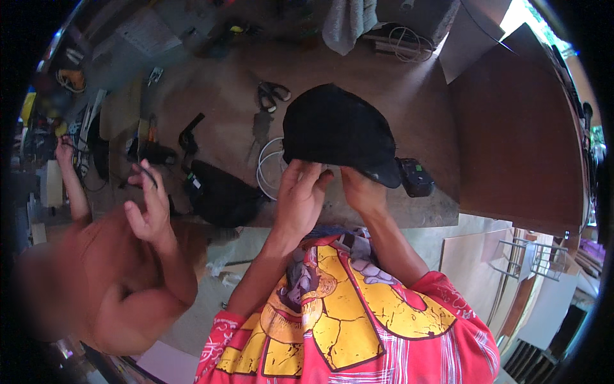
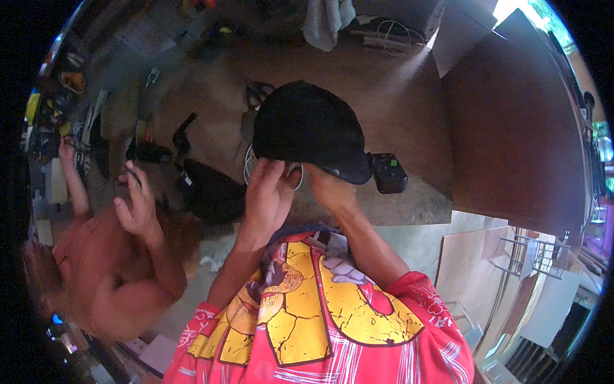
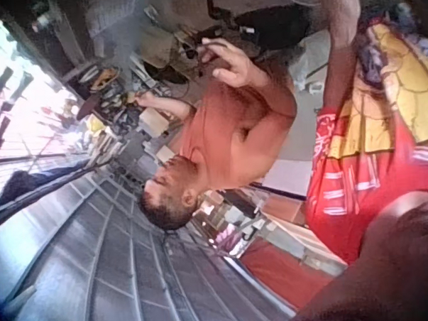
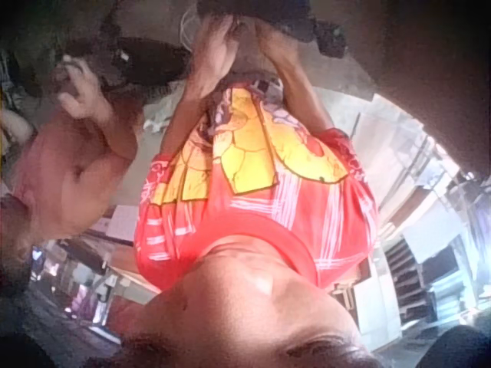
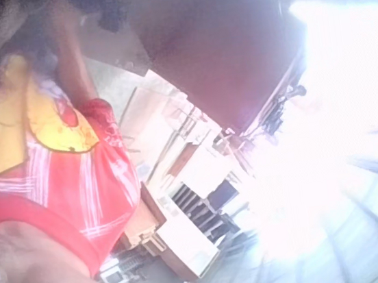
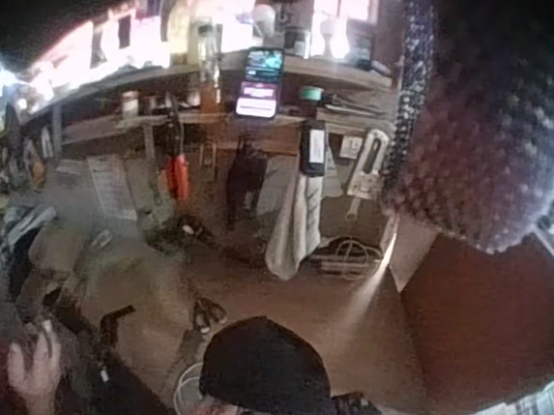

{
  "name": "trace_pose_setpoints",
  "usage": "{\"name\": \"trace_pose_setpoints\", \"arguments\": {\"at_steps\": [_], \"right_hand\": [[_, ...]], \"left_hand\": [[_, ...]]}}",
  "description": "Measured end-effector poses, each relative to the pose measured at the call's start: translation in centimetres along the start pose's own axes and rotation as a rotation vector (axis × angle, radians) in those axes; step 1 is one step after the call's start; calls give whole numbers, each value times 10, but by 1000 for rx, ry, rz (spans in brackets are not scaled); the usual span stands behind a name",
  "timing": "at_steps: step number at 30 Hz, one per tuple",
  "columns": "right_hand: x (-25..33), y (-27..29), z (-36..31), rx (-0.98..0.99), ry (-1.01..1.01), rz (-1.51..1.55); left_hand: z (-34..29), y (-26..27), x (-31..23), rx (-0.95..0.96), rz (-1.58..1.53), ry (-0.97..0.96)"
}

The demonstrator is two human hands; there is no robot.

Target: The person handles a black pouch and a white USB cable, attempting to connect the cable to a device inside the pouch. Another person assists by holding the pouch and handing over a black cable. The task involves manipulating small electronic components and cables on a cluttered workbench.

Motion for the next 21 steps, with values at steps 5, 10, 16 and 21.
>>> {"name": "trace_pose_setpoints", "arguments": {"at_steps": [5, 10, 16, 21], "right_hand": [[-28, -19, -22, -240, -480, 751], [-18, -8, -38, 90, -62, 25], [-4, -23, -55, 30, -1040, 904], [55, 21, -23, 548, -393, 956]], "left_hand": [[15, -12, 11, 27, -182, -26], [-1, 2, -15, -81, 612, -351], [-8, 6, -22, -92, 616, -287], [-17, 3, -52, -126, 923, -352]]}}
Point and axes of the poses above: each hand's wrist, its own z-axis towards the middle knuckle, its own y-axis out of the back of the hand, x = y × z, the point moved 7 cm from there along z, towards the middle knuckle, and after that the axes turned 12 degrees about y, right-handed, at the moved point
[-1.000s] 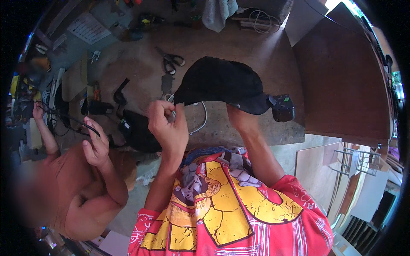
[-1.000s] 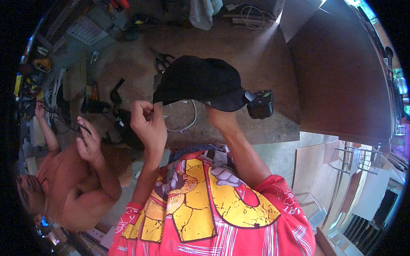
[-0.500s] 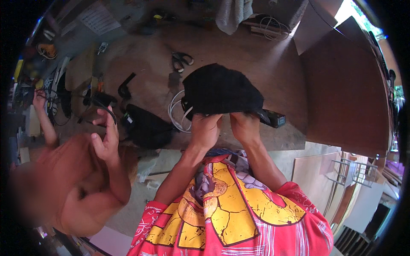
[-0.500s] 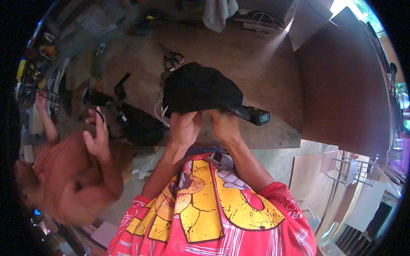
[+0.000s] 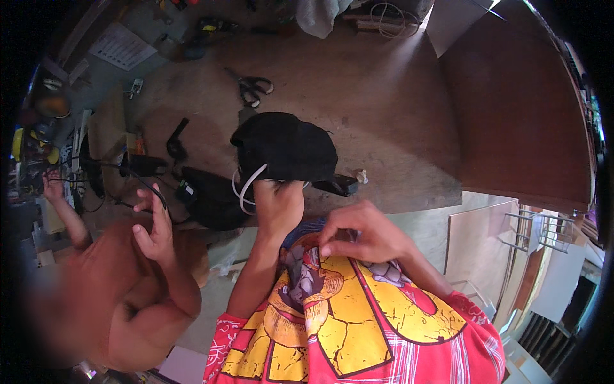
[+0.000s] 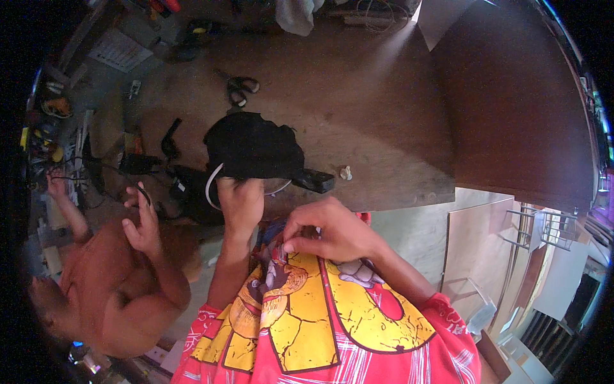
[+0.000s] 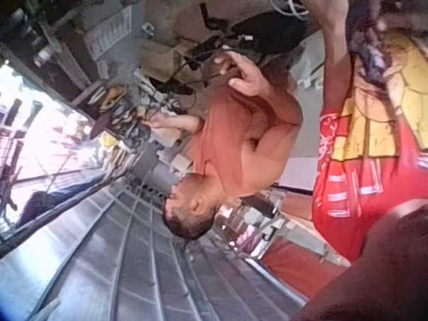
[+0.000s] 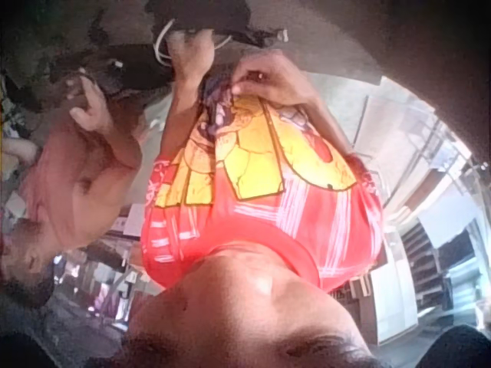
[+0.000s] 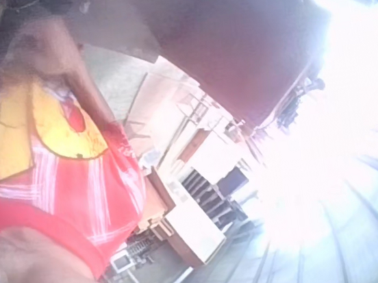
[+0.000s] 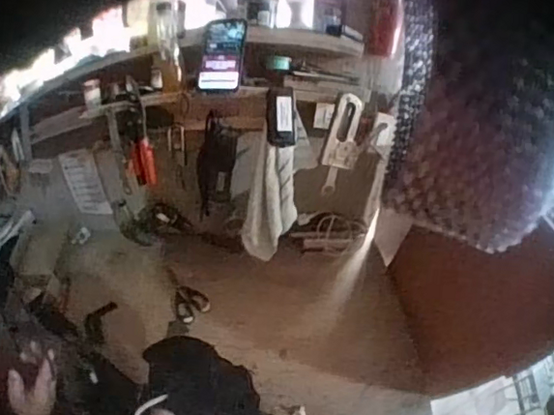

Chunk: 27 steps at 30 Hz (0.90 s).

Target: The person handles a black pouch and a white USB cable, attempting to connect the cable to a device inside the pouch. Another person assists by holding the pouch and handing over a black cable. The task involves manipulating small electronic components and cables on a cluttered workbench.

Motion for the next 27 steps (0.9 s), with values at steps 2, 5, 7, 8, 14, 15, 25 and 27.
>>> {"name": "trace_pose_setpoints", "arguments": {"at_steps": [2, 5, 7, 8, 14, 15, 25, 27], "right_hand": [[17, 12, -1, -134, 139, -223], [15, 37, 16, -453, 202, -537], [-4, 40, 37, -464, 288, -578], [-13, 33, 47, -417, 277, -519], [-63, 36, 70, -266, 93, -269], [-67, 37, 72, -269, 86, -246], [-68, 33, 87, -216, 276, -413], [-72, 35, 87, -234, 248, -393]], "left_hand": [[2, 0, 5, 40, -18, 94], [6, 2, 29, 52, -58, 231], [4, 5, 33, 43, 8, 148], [1, 9, 40, 38, -203, 237], [4, 15, 49, 114, 644, -237], [8, 16, 63, 186, 340, -62], [18, 29, 115, 246, -721, 310], [18, 27, 111, 318, -703, 313]]}}
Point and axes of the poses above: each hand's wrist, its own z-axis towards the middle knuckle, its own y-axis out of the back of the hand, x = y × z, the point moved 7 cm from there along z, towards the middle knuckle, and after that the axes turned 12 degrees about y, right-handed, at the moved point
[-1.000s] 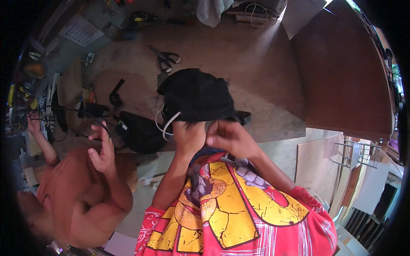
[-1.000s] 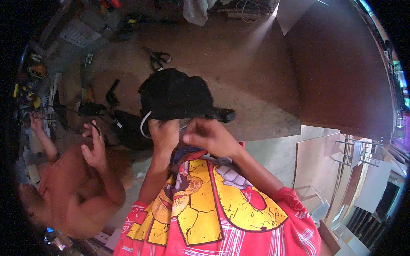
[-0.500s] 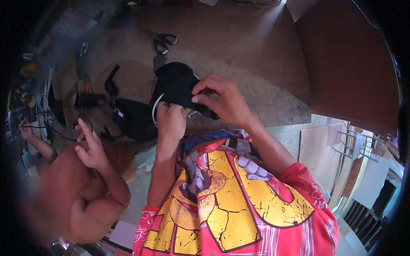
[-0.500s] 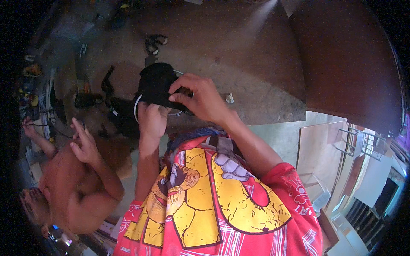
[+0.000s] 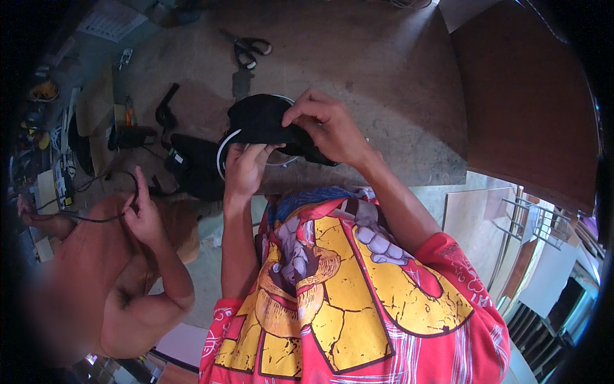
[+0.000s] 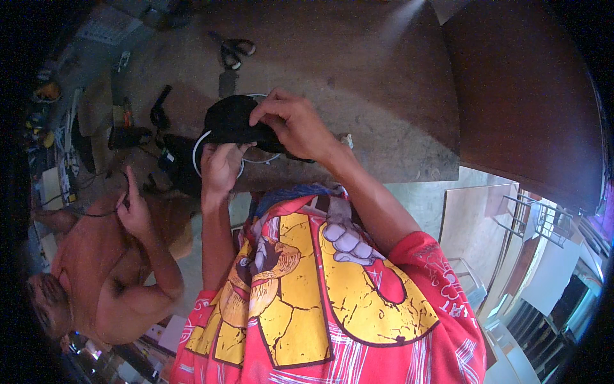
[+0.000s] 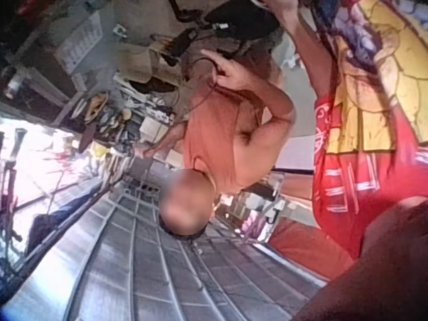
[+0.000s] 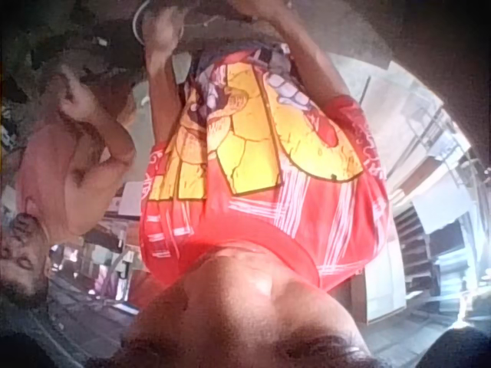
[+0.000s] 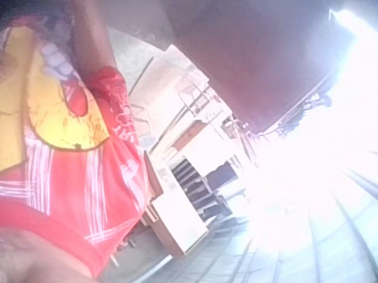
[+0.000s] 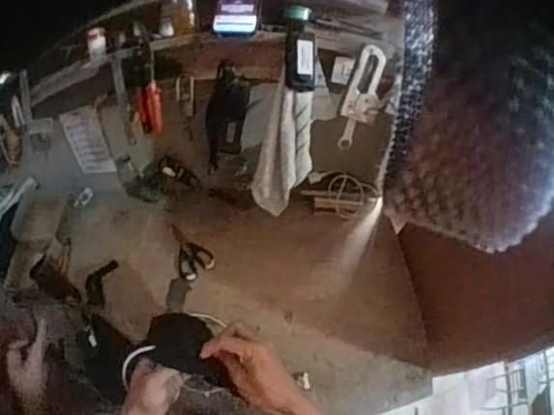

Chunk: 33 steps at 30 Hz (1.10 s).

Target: The person handles a black pouch and a white USB cable, attempting to connect the cable to a device inside the pouch. Another person assists by holding the pouch and handing over a black cable. The task involves manipulating small electronic components and cables on a cluttered workbench.

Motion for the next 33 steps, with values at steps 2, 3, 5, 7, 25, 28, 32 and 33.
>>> {"name": "trace_pose_setpoints", "arguments": {"at_steps": [2, 3, 5, 7, 25, 28, 32, 33], "right_hand": [[-3, -1, -1, 5, -18, 3], [-5, -2, -1, 16, -20, -4], [-7, -2, 0, 27, -14, -3], [-6, -3, 1, 24, 1, 12], [5, -16, -12, -113, 74, 28], [7, -20, -11, -69, 88, -34], [7, -24, -11, -37, 97, -72], [7, -25, -11, -29, 90, -77]], "left_hand": [[1, 5, 1, 1, 1, 23], [1, 7, 2, 2, 1, 35], [1, 9, 4, -1, -15, 50], [0, 8, 5, -3, -67, 47], [-2, 14, 29, 133, -316, 5], [-3, 17, 34, -14, -350, 52], [-6, 5, 19, -169, -244, 39], [-6, 7, 19, -173, -228, 28]]}}
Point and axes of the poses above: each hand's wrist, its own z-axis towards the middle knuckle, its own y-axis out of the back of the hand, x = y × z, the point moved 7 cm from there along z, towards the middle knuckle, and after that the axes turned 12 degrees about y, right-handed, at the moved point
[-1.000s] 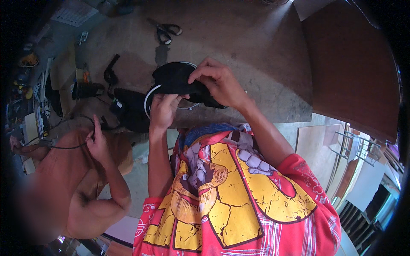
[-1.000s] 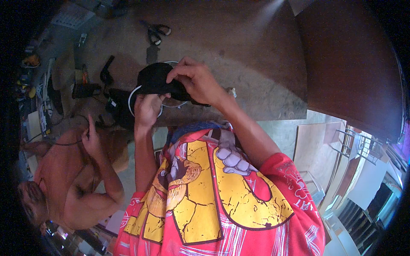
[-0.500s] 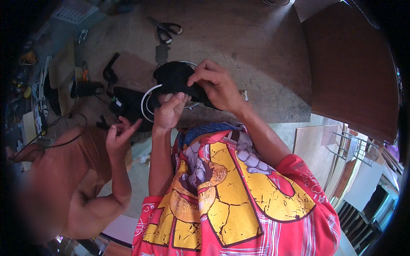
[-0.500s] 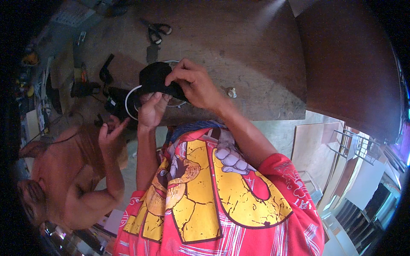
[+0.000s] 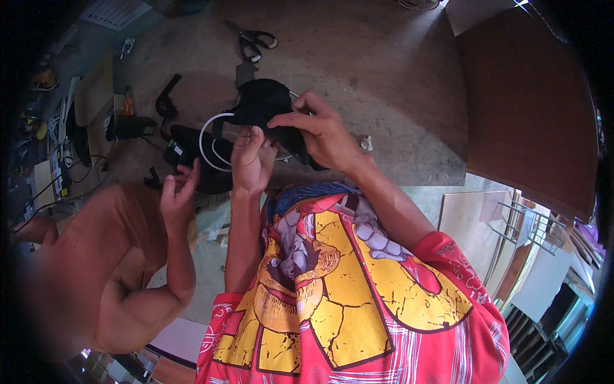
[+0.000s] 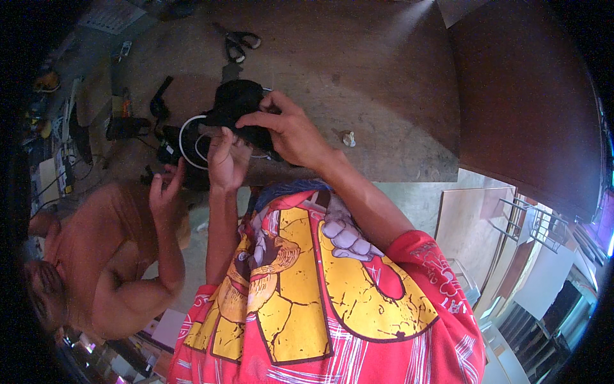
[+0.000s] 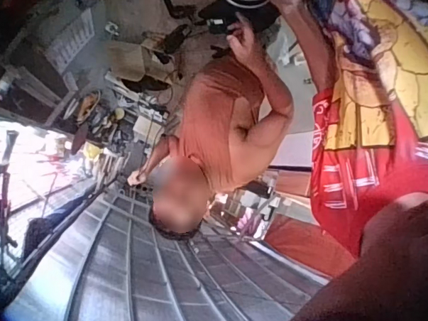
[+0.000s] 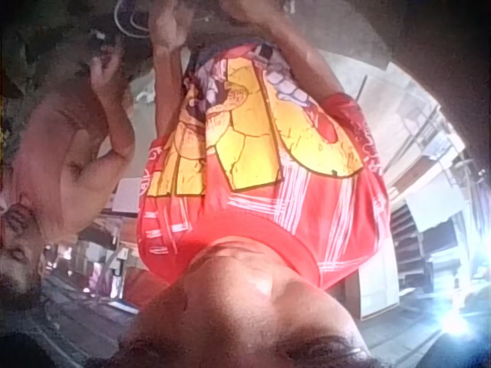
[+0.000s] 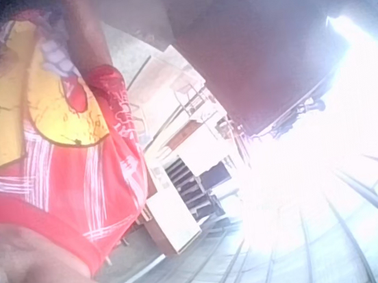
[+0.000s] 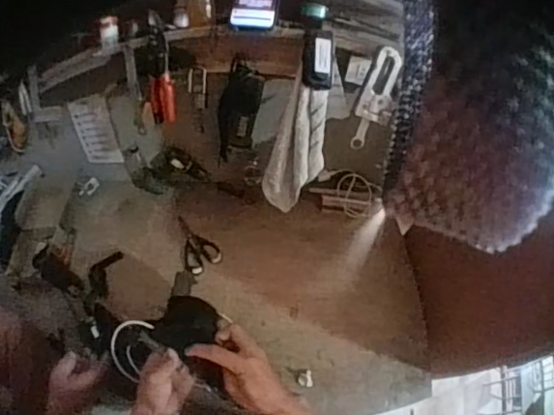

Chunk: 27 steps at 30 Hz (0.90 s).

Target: The person handles a black pouch and a white USB cable, attempting to connect the cable to a device inside the pouch. Another person assists by holding the pouch and handing over a black cable. The task involves manipulating small electronic components and cables on a cluttered workbench.

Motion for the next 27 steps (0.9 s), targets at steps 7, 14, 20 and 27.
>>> {"name": "trace_pose_setpoints", "arguments": {"at_steps": [7, 14, 20, 27], "right_hand": [[-2, -1, -6, 63, -45, 6], [2, 0, -9, 106, -46, 10], [-1, 6, -13, 101, -46, 62], [-2, 9, -17, 120, -100, 63]], "left_hand": [[0, 14, 2, 31, -6, -50], [-7, 2, -8, -88, 176, -93], [-6, 19, -3, -99, 410, -62], [-12, -1, -8, -102, 291, 0]]}}
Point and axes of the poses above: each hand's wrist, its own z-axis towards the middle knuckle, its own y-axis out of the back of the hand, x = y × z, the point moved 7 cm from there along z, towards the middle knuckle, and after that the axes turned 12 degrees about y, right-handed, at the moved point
